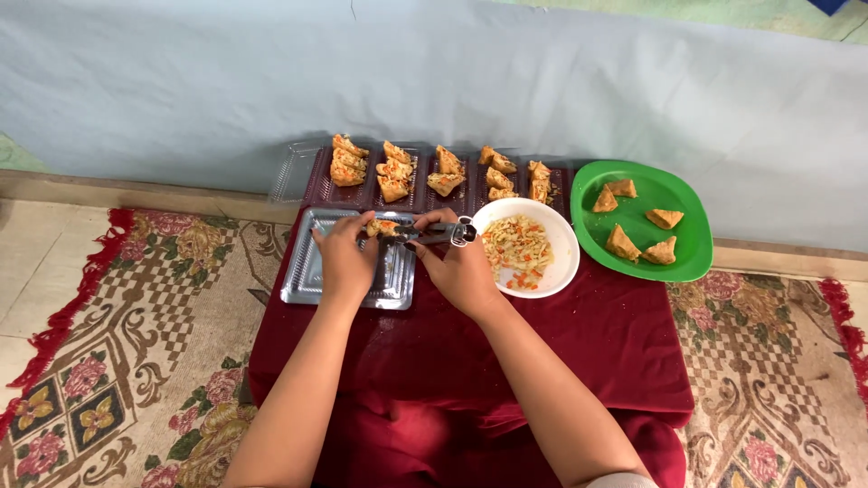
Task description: A person uses metal tongs to pick up fried snacks, dip them into a bowl of shredded toppings, and place them into clear plastic containers for packaging.
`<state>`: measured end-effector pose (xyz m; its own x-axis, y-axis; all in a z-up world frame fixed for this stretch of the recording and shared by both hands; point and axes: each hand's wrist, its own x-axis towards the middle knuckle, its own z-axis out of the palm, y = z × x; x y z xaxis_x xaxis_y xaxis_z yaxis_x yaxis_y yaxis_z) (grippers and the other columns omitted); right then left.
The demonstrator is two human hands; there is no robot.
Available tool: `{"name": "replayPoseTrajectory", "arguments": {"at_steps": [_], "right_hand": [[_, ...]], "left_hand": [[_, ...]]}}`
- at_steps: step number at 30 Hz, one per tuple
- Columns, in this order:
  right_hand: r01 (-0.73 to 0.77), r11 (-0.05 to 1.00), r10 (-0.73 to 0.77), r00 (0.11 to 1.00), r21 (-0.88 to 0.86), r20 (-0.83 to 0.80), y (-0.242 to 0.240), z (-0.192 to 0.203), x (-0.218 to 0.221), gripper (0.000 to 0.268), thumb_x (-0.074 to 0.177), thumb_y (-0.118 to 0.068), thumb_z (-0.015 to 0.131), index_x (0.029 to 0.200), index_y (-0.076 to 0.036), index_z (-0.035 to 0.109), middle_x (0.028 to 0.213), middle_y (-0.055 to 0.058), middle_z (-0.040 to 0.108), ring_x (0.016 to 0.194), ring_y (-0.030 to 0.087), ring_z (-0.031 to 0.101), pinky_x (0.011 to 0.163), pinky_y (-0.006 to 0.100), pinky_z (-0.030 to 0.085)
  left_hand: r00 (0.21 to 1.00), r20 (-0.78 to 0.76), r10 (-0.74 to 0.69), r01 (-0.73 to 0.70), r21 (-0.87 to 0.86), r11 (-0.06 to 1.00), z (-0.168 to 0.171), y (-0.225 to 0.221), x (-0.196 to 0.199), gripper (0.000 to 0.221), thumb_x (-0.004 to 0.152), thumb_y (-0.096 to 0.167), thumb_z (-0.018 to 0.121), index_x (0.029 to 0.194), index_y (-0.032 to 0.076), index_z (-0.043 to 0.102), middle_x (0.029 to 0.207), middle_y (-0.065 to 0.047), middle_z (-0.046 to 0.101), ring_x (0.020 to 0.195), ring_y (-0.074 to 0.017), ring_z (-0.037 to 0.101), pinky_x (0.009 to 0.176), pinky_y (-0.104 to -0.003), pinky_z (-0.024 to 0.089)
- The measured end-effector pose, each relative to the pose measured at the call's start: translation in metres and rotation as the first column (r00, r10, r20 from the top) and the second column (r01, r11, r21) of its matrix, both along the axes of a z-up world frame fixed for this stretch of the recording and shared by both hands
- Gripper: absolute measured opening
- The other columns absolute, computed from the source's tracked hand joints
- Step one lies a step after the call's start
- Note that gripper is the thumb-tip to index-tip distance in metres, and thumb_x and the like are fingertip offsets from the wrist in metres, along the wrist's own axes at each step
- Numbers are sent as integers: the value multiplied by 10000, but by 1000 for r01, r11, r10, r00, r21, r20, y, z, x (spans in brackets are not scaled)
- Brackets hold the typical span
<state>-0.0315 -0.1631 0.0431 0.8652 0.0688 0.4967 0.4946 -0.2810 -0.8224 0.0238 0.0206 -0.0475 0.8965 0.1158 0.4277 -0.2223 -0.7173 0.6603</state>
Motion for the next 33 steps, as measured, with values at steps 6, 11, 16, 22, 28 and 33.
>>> {"name": "replayPoseTrajectory", "arguments": {"at_steps": [6,11,16,22,28,33], "right_hand": [[14,999,-15,999,36,37,2,-17,6,241,852,-2,794,1029,-59,641,1070,181,756,1080,351,728,901,395,604],[89,992,-101,985,89,142,-32,6,-14,244,844,55,778,1010,-59,641,1044,172,740,1084,353,729,938,397,582],[293,951,-304,944,97,131,-109,19,-38,272,867,38,782,1071,-51,627,1056,142,687,1062,263,701,953,346,566],[370,915,-379,925,160,34,-176,7,-51,295,919,20,766,1107,61,542,1114,256,719,1035,255,715,927,334,586],[381,911,-383,923,158,-19,-165,4,-61,321,881,-5,809,1083,14,560,1121,252,729,984,228,740,868,296,603],[342,901,-355,935,266,3,-157,10,-64,320,911,-1,773,1115,22,528,1195,262,699,1057,244,720,908,299,604]], "left_hand": [[1000,-10,-28,28,55,998,-3,1,0,428,836,39,742,1250,143,721,1151,-96,714,1130,-310,668,1164,-702,87],[998,-24,-55,55,11,998,10,-3,-8,443,855,20,728,1291,88,693,1175,-155,698,1159,-350,651,1158,-707,109],[997,33,-63,63,27,998,23,2,-19,543,797,45,783,1327,68,666,1214,-199,660,1124,-409,643,1113,-689,234],[1000,19,21,-22,62,998,68,-19,-45,527,823,90,781,1332,72,650,1308,-157,607,1080,-342,672,1115,-660,272],[998,-69,2,-1,8,1000,97,-30,-51,369,949,36,660,1316,75,668,1261,-186,618,1102,-369,665,1067,-609,389],[994,-91,67,-57,113,992,85,6,-45,412,925,13,657,1335,49,663,1241,-208,631,1126,-419,645,956,-532,515]]}}
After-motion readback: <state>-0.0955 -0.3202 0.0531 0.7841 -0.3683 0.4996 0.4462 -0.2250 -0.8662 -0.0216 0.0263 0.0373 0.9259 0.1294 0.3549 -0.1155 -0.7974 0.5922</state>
